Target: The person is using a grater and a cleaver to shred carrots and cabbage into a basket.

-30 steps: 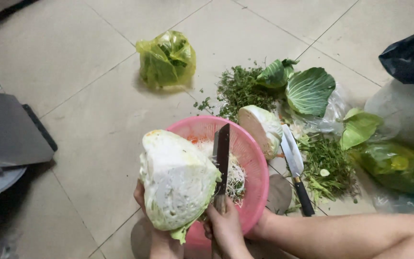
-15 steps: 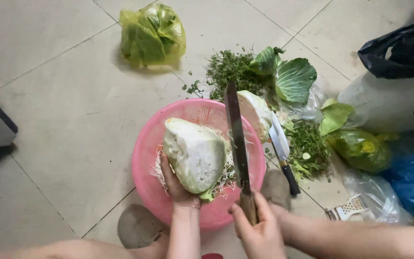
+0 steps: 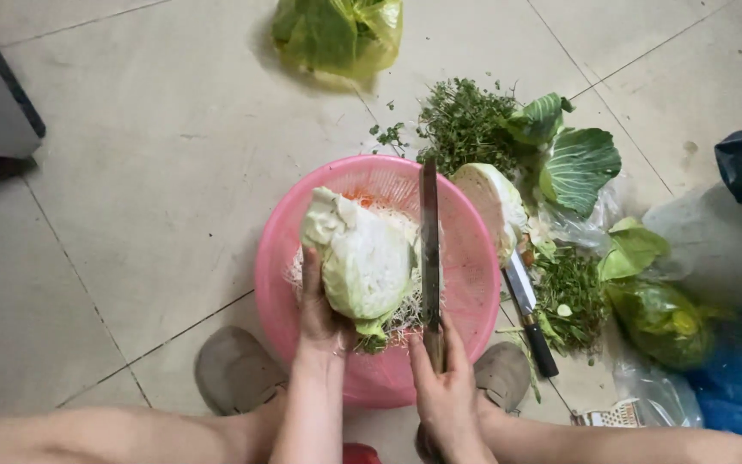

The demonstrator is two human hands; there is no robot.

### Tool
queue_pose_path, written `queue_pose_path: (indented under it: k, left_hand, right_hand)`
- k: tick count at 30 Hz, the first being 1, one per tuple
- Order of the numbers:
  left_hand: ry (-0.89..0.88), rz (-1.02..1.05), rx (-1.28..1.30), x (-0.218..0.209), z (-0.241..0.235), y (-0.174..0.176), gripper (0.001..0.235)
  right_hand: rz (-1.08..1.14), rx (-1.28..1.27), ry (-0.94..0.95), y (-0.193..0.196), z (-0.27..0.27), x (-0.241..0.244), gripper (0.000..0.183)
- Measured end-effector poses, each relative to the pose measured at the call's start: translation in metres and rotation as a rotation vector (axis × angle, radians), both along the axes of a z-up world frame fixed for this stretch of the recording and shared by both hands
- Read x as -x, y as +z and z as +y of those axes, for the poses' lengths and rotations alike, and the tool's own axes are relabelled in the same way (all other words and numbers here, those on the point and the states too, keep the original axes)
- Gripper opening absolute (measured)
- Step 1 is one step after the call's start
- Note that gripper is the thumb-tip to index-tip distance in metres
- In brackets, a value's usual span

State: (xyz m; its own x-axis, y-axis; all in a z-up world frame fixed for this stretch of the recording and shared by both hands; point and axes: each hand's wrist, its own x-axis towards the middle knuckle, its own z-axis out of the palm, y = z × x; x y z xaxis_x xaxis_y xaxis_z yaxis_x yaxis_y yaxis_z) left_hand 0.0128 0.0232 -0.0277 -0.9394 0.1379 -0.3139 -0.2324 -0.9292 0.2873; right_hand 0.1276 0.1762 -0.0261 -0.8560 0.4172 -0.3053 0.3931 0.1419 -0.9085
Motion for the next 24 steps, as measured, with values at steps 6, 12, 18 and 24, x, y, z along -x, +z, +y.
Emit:
queue_pose_path:
  k: [6, 12, 18, 24]
  left_hand:
    - [-0.060, -0.166, -0.142, 0.010, 0.018, 0.009, 0.092]
    - [-0.130, -0.150, 0.002, 0.008, 0.036, 0.011, 0.095]
    - [-0.185, 0.100, -0.003, 0.007, 0.021, 0.066, 0.112]
    - [-0.296, 0.381, 0.213, 0.001, 0.002, 0.076, 0.123]
  right_hand:
    - [0.185, 0.002, 0.020, 0.010, -0.001, 0.021, 0.061]
    - [0.188, 0.182, -0.024, -0.008, 0.030, 0.034, 0.048]
    - [0.049, 0.507, -0.110, 0.069, 0.035, 0.057, 0.049]
    - [0.051, 0.622, -0.049, 0.102, 0.025, 0.063, 0.052]
